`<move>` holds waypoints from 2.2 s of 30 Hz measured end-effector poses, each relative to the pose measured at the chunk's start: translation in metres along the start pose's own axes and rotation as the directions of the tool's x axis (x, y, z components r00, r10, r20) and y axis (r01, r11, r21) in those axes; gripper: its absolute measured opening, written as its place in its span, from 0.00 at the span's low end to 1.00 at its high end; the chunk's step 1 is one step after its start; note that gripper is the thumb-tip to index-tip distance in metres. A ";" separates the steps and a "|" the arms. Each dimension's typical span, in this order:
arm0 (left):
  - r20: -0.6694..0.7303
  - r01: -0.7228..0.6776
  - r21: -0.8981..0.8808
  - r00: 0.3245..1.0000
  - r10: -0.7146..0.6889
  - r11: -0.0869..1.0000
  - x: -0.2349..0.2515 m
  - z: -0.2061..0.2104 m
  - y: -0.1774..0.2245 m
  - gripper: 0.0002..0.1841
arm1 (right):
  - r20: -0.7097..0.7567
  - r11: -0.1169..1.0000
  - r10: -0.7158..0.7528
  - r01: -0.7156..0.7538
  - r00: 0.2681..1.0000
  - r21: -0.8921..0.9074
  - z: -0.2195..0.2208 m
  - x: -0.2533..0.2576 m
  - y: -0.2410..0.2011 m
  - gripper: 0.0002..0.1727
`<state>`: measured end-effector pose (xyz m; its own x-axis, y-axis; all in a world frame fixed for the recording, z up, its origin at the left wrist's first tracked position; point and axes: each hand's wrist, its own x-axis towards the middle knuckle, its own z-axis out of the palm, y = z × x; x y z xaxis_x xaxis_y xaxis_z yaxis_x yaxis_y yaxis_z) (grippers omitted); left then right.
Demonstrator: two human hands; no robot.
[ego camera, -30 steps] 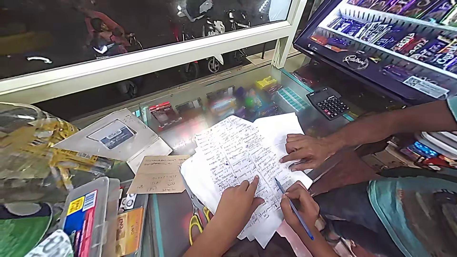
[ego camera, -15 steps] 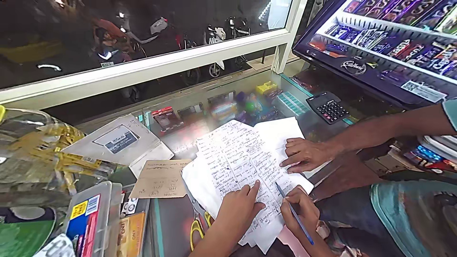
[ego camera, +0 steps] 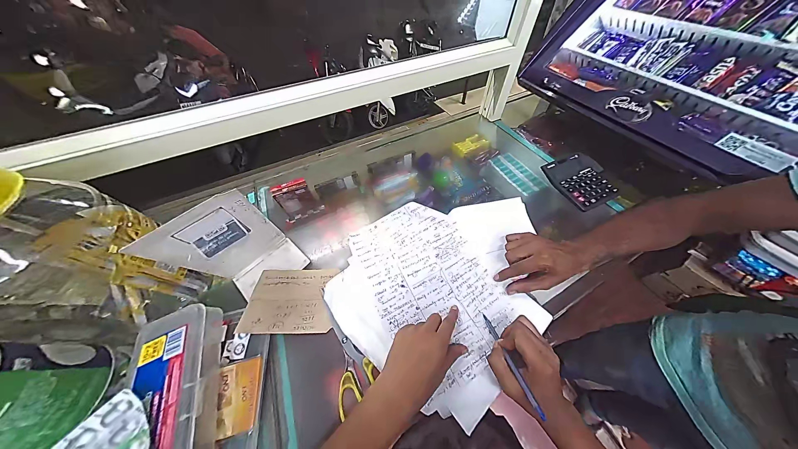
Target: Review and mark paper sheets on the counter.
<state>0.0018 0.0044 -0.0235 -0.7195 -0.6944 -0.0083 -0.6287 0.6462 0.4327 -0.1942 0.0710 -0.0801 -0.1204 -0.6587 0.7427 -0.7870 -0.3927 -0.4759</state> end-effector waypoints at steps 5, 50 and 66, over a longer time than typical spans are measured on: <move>-0.032 -0.024 0.032 0.999 0.025 0.999 -0.001 0.003 -0.002 0.29 | 0.016 1.000 -0.017 0.017 1.000 -0.006 0.000 0.000 0.001 0.11; -0.036 -0.026 0.010 0.999 0.026 1.000 0.000 0.002 -0.002 0.29 | -0.107 0.980 -0.065 0.084 0.992 0.178 -0.005 -0.013 -0.011 0.05; 0.019 -0.001 0.019 1.000 0.001 1.000 0.000 -0.001 0.000 0.29 | -0.102 0.978 -0.073 0.091 0.992 0.188 -0.003 -0.014 -0.013 0.05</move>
<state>0.0016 0.0042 -0.0228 -0.7254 -0.6879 -0.0251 -0.6333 0.6527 0.4158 -0.1842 0.0873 -0.0827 -0.1237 -0.5592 0.8198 -0.6672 -0.5647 -0.4858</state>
